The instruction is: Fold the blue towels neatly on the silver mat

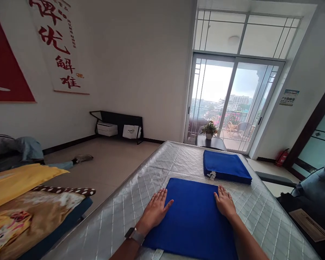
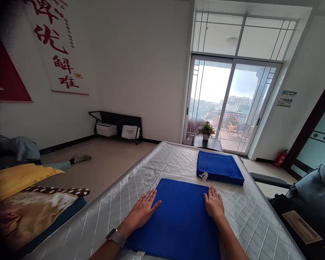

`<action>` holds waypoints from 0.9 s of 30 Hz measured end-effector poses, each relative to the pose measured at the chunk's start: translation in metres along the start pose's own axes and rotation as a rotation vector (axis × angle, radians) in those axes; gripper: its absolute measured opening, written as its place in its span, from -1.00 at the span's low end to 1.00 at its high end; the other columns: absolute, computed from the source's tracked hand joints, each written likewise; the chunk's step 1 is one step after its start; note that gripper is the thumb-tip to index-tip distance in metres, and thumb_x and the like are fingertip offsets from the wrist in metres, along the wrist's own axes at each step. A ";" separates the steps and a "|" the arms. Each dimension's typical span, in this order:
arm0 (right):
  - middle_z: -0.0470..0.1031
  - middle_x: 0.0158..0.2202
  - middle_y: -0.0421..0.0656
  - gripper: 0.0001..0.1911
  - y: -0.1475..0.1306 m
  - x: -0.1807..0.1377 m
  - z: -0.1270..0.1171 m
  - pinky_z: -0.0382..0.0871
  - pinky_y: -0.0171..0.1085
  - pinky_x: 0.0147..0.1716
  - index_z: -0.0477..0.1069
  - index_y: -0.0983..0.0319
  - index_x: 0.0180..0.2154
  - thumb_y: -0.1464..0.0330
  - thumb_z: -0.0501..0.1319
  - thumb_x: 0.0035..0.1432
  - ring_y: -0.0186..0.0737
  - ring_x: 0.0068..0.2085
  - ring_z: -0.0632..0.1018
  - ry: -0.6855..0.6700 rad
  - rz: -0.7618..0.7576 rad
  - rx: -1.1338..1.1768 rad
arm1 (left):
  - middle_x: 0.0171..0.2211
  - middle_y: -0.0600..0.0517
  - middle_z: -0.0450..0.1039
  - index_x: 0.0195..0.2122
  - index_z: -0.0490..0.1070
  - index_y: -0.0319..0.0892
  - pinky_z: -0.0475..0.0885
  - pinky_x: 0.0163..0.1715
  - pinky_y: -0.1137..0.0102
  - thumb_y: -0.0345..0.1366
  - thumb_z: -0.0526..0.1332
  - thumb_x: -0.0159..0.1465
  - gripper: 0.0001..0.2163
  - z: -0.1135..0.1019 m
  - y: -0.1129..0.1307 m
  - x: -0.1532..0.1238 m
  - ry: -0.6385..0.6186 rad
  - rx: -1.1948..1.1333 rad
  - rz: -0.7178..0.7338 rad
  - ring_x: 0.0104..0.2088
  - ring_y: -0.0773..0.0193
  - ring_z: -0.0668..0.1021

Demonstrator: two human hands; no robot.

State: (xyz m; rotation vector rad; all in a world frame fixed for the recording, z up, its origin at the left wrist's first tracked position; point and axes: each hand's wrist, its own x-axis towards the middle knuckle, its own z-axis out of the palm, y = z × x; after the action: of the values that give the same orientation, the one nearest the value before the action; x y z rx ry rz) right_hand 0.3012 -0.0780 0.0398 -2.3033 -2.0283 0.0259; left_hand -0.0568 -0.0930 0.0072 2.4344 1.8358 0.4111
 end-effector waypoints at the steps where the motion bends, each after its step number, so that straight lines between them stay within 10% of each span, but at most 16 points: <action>1: -0.12 0.49 -0.01 -0.33 0.003 0.002 0.006 -0.23 -0.09 0.41 -0.14 0.39 0.44 0.20 -0.23 0.45 -0.15 0.47 -0.03 -0.004 0.010 0.007 | 0.43 -0.23 0.02 0.43 0.03 -0.32 0.08 0.39 0.04 0.21 -0.27 0.43 -0.23 0.000 0.000 0.000 -0.006 0.000 -0.001 0.43 0.00 0.14; 16: -0.09 0.48 -0.06 -0.32 0.015 0.010 0.028 -0.30 -0.11 0.41 -0.10 0.35 0.44 0.20 -0.22 0.42 -0.19 0.47 -0.03 0.041 0.014 0.099 | 0.43 -0.19 0.07 0.43 0.09 -0.25 0.01 0.41 -0.03 0.22 -0.18 0.42 -0.25 -0.011 0.017 0.004 0.039 -0.082 -0.040 0.43 -0.01 0.13; 27: -0.07 0.48 -0.03 -0.36 0.017 0.004 0.023 -0.17 -0.03 0.40 -0.06 0.31 0.44 0.27 -0.18 0.42 -0.09 0.46 0.04 0.068 -0.015 0.081 | 0.41 -0.09 0.17 0.40 0.13 -0.09 0.15 0.38 0.16 0.12 -0.08 0.45 -0.39 0.011 0.203 0.065 -0.033 -0.945 0.275 0.39 0.10 0.24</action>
State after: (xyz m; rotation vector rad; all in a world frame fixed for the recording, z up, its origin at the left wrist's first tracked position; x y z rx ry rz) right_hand 0.3168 -0.0746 0.0155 -2.2092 -1.9741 0.0280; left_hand 0.1524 -0.0882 0.0511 1.9494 0.9202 0.9705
